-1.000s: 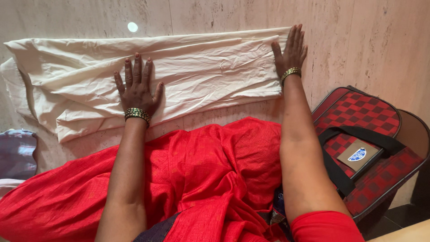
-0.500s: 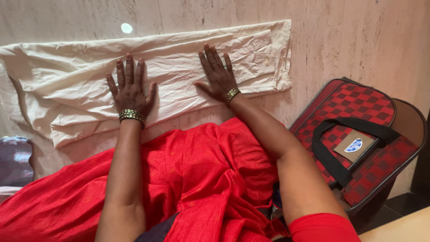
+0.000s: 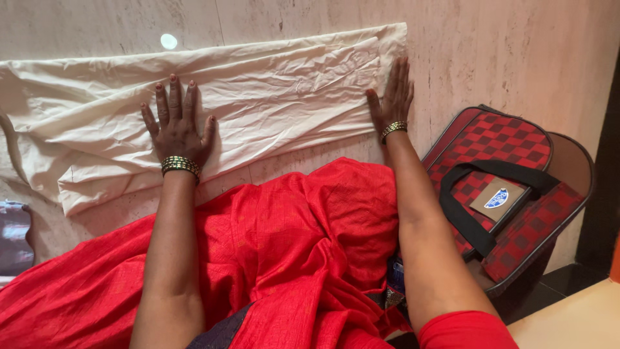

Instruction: The person removes a shirt from a bag, buttons the collar and front, and then folds the shirt on the floor.

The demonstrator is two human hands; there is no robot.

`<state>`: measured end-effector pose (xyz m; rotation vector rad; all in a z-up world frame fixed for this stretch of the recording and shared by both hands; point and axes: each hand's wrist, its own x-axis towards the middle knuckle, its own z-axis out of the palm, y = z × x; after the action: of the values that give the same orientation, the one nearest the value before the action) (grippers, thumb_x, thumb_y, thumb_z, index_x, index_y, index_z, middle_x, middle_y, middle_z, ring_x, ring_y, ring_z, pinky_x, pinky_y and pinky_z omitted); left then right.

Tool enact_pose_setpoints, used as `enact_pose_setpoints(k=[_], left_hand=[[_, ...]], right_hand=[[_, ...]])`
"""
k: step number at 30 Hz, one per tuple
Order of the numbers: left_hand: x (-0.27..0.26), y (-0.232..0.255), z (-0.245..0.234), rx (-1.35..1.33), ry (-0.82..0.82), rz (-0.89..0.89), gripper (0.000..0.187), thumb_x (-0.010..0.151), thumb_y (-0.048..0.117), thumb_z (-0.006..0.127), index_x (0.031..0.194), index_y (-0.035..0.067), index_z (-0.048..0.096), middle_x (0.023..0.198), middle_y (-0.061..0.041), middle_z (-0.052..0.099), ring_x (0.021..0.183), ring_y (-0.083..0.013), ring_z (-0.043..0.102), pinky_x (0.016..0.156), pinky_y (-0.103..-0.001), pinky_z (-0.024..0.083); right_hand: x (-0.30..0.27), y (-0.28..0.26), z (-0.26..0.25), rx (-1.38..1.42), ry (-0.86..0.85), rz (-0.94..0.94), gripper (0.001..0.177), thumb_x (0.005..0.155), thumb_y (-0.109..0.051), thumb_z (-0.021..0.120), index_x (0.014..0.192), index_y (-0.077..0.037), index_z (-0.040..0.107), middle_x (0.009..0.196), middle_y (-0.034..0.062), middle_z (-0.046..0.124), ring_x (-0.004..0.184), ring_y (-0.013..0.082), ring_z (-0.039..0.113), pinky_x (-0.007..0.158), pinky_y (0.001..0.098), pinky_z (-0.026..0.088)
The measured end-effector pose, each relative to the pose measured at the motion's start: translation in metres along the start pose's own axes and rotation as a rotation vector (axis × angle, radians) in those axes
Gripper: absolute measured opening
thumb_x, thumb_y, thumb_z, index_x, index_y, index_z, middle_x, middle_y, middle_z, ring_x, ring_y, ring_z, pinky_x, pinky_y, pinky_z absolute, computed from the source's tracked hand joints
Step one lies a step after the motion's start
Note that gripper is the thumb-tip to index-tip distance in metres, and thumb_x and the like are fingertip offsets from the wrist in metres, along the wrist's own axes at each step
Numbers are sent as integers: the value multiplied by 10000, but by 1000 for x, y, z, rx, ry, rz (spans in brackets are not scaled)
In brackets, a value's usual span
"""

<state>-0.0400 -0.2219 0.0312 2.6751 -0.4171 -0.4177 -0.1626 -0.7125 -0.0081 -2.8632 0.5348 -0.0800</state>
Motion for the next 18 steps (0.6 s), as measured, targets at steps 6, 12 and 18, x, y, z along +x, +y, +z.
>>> enact_pose_setpoints(k=[6,12,18], left_hand=[[-1,-3,5,11,26,5,740,1028,533,489,1687,265,287,1780,-21,101,1635,-273,54,1283,-594,-5],[-2,-8,11,24,43,31,748,1046,538,457,1710,266,246,1792,-14,73,1647,-262,39,1296,-589,-4],[-7,-11,16,112,41,39,746,1022,556,420,1680,273,212,1758,-8,33,1618,-252,6,1274,-575,-25]], right_hand=[[16,18,-6,39,54,573,758,957,-650,602,1484,-110,520,1547,150,458,1425,315,437,1179,443,398],[16,6,6,598,162,812,731,746,-501,869,1220,15,662,1137,136,738,1054,242,717,942,347,560],[29,1,-3,1131,130,775,695,667,-78,924,1213,16,506,1092,160,721,931,206,734,799,316,645]])
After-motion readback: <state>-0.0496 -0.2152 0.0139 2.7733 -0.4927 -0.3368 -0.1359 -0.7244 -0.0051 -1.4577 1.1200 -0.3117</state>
